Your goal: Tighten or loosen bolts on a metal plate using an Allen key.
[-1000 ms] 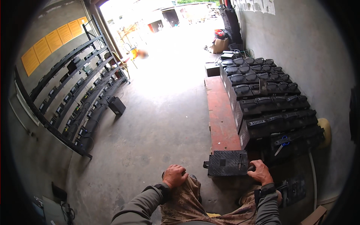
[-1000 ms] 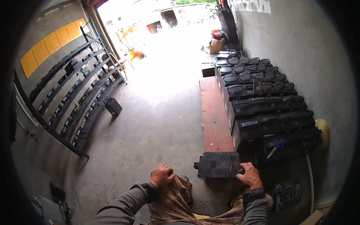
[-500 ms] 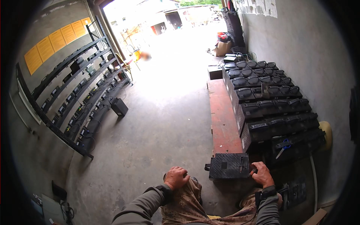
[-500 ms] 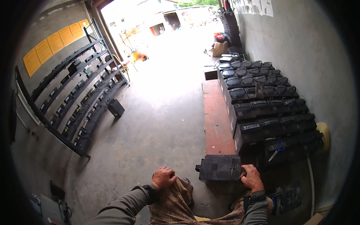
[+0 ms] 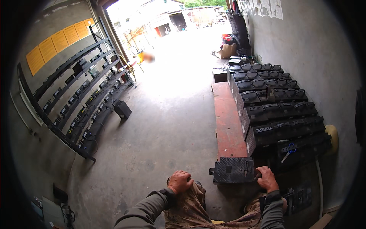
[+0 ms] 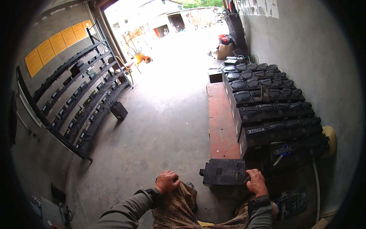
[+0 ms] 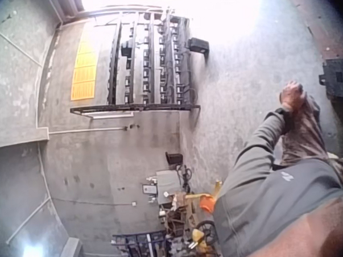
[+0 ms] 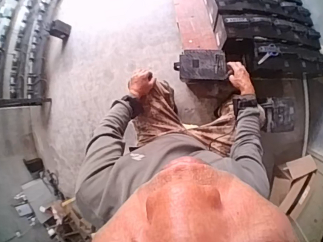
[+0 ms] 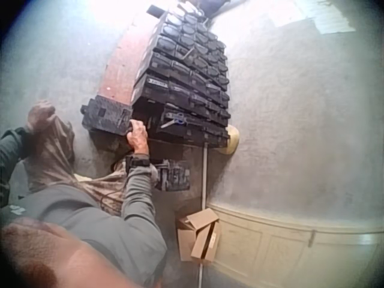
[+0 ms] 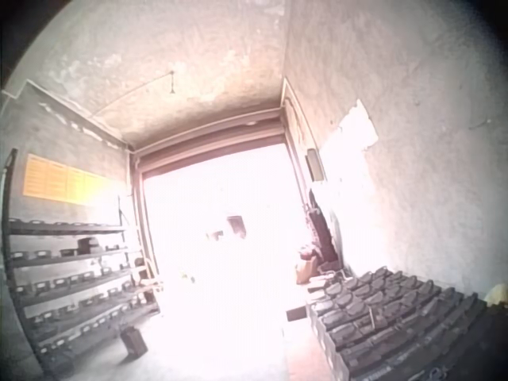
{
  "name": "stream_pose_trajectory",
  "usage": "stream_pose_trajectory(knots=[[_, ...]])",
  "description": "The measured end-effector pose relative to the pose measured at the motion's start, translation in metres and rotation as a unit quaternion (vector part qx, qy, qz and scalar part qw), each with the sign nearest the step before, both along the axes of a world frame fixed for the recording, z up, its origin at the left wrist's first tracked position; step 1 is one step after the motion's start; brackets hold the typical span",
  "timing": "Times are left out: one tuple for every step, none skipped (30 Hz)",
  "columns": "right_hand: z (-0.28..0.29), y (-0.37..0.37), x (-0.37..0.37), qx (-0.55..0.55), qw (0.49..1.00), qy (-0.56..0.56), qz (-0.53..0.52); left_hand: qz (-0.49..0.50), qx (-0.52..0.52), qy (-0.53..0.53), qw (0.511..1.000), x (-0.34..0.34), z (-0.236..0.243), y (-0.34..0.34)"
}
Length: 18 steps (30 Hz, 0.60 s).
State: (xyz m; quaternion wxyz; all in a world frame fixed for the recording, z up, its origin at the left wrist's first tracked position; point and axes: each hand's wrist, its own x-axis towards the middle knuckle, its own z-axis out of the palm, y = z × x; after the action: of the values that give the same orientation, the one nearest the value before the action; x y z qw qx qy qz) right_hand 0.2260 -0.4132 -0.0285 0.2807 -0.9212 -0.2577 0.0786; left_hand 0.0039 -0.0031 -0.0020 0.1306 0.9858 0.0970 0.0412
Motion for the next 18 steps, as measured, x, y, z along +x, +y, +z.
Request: stream_pose_trajectory(knots=[[0.003, -0.002, -0.001, 0.023, 0.999, -0.038, 0.023, -0.002, 0.002, -0.001, 1.000, 0.000, 0.000, 0.000], [0.010, -0.001, -0.005, 0.023, 0.999, -0.038, 0.023, -0.002, 0.001, -0.001, 1.000, 0.000, 0.001, -0.001], [0.022, 0.003, -0.010, 0.006, 1.000, -0.017, 0.008, -0.003, 0.002, 0.003, 1.000, 0.000, 0.002, -0.001], [0.029, 0.006, -0.013, -0.012, 1.000, 0.003, -0.008, -0.004, 0.003, 0.008, 1.000, -0.001, 0.003, -0.001], [0.030, 0.008, -0.013, -0.012, 1.000, 0.003, -0.008, -0.004, 0.003, 0.008, 1.000, -0.001, 0.003, -0.001], [0.031, 0.009, -0.013, -0.033, 0.998, 0.032, -0.039, -0.004, 0.000, 0.006, 1.000, -0.001, 0.002, -0.001], [0.030, 0.010, -0.012, -0.054, 0.994, 0.060, -0.069, -0.003, -0.002, 0.004, 1.000, -0.001, 0.002, -0.001], [0.030, 0.011, -0.011, -0.055, 0.994, 0.061, -0.070, -0.004, -0.003, 0.006, 1.000, 0.000, 0.002, -0.002], [0.030, 0.012, -0.009, -0.053, 0.993, 0.079, -0.071, -0.002, -0.007, 0.009, 1.000, 0.000, 0.002, -0.002], [0.028, 0.013, -0.008, -0.052, 0.991, 0.096, -0.073, 0.000, -0.011, 0.012, 1.000, 0.000, 0.002, -0.002], [0.025, 0.012, -0.007, -0.051, 0.991, 0.095, -0.073, -0.001, -0.010, 0.011, 1.000, 0.000, 0.003, -0.002], [0.020, 0.009, -0.005, -0.031, 0.994, 0.085, -0.055, 0.001, -0.010, 0.009, 1.000, 0.000, 0.005, -0.003], [0.016, 0.006, -0.003, -0.012, 0.996, 0.075, -0.036, 0.003, -0.009, 0.007, 1.000, 0.000, 0.006, -0.003], [0.010, 0.004, -0.002, -0.013, 0.996, 0.076, -0.037, 0.002, -0.010, 0.009, 1.000, 0.000, 0.004, -0.002], [0.006, 0.003, -0.001, 0.004, 1.000, 0.020, -0.019, -0.001, -0.009, 0.004, 1.000, 0.001, 0.003, -0.001], [0.004, 0.001, -0.001, 0.022, 0.999, -0.036, -0.002, -0.005, -0.007, -0.001, 1.000, 0.002, 0.002, -0.001], [0.007, 0.002, -0.003, 0.021, 0.999, -0.035, -0.002, -0.005, -0.008, 0.000, 1.000, 0.002, 0.001, 0.000], [0.017, 0.005, -0.006, 0.007, 1.000, -0.008, -0.007, -0.006, -0.005, -0.007, 1.000, 0.001, 0.001, 0.000]])
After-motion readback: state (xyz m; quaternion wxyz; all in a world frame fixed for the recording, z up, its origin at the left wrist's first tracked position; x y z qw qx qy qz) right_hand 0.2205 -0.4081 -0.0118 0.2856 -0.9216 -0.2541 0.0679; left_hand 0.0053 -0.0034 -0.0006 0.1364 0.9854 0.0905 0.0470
